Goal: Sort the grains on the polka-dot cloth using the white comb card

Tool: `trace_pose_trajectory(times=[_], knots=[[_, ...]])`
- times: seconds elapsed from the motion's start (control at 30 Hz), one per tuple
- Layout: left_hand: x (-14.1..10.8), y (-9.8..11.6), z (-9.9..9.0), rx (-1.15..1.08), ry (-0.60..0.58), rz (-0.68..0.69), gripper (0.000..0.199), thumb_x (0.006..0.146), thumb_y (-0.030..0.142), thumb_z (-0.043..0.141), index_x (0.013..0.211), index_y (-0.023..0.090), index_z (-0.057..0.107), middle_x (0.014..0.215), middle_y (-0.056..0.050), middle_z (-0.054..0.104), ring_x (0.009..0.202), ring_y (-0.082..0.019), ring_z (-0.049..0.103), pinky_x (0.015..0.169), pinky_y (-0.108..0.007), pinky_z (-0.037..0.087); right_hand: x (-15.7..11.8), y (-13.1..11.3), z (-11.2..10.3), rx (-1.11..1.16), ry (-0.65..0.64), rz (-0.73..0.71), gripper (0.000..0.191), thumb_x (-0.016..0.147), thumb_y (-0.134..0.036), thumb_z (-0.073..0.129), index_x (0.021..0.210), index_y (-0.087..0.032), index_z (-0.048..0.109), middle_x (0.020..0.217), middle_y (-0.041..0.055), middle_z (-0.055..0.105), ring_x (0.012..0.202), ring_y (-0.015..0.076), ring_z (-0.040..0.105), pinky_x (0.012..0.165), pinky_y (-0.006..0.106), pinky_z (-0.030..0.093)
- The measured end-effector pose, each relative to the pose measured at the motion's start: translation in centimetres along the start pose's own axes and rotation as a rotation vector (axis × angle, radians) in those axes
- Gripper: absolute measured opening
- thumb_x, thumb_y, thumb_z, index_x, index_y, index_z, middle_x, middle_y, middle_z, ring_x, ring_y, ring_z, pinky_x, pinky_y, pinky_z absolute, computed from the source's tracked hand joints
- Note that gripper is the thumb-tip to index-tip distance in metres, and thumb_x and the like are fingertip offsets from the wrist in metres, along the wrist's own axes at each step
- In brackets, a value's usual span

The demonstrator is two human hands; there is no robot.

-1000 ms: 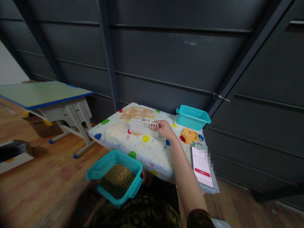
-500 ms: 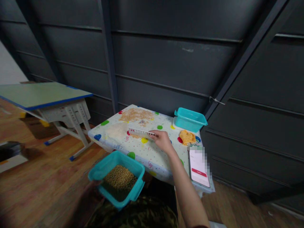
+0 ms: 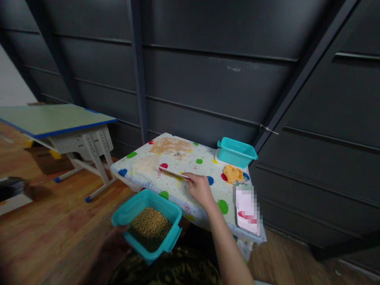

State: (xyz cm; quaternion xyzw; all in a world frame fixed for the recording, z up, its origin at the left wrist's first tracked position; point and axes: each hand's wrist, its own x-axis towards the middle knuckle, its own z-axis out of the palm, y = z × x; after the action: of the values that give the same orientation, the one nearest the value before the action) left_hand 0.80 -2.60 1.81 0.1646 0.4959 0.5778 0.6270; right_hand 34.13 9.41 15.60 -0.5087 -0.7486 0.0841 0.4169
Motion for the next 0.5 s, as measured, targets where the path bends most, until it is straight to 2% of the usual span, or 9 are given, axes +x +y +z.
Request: trace_pose_trajectory(times=[0.17, 0.5], knots=[[0.4, -0.3, -0.3, 0.015, -0.005, 0.007, 0.052, 0.058, 0.051, 0.119, 0.057, 0.025, 0.073, 0.047, 0.002, 0.066, 0.044, -0.021, 0.067, 0.043, -0.031, 0.055, -0.9, 0.2, 0.2, 0.017, 0.012, -0.026, 0.044, 0.105, -0.005, 0.08, 0.123, -0.035, 0.107, 0.125, 0.0049, 0.101, 0.112, 0.036, 0.103, 0.103, 0.046, 0.086], [0.8, -0.4, -0.5, -0.015, -0.009, -0.008, 0.049, 0.06, 0.05, 0.118, 0.063, 0.023, 0.078, 0.05, -0.001, 0.071, 0.042, -0.025, 0.072, 0.041, -0.033, 0.056, -1.3, 0.4, 0.0, 0.042, -0.005, -0.03, 0.046, 0.104, -0.005, 0.078, 0.124, -0.035, 0.107, 0.124, 0.0063, 0.102, 0.112, 0.0356, 0.103, 0.105, 0.046, 0.085]])
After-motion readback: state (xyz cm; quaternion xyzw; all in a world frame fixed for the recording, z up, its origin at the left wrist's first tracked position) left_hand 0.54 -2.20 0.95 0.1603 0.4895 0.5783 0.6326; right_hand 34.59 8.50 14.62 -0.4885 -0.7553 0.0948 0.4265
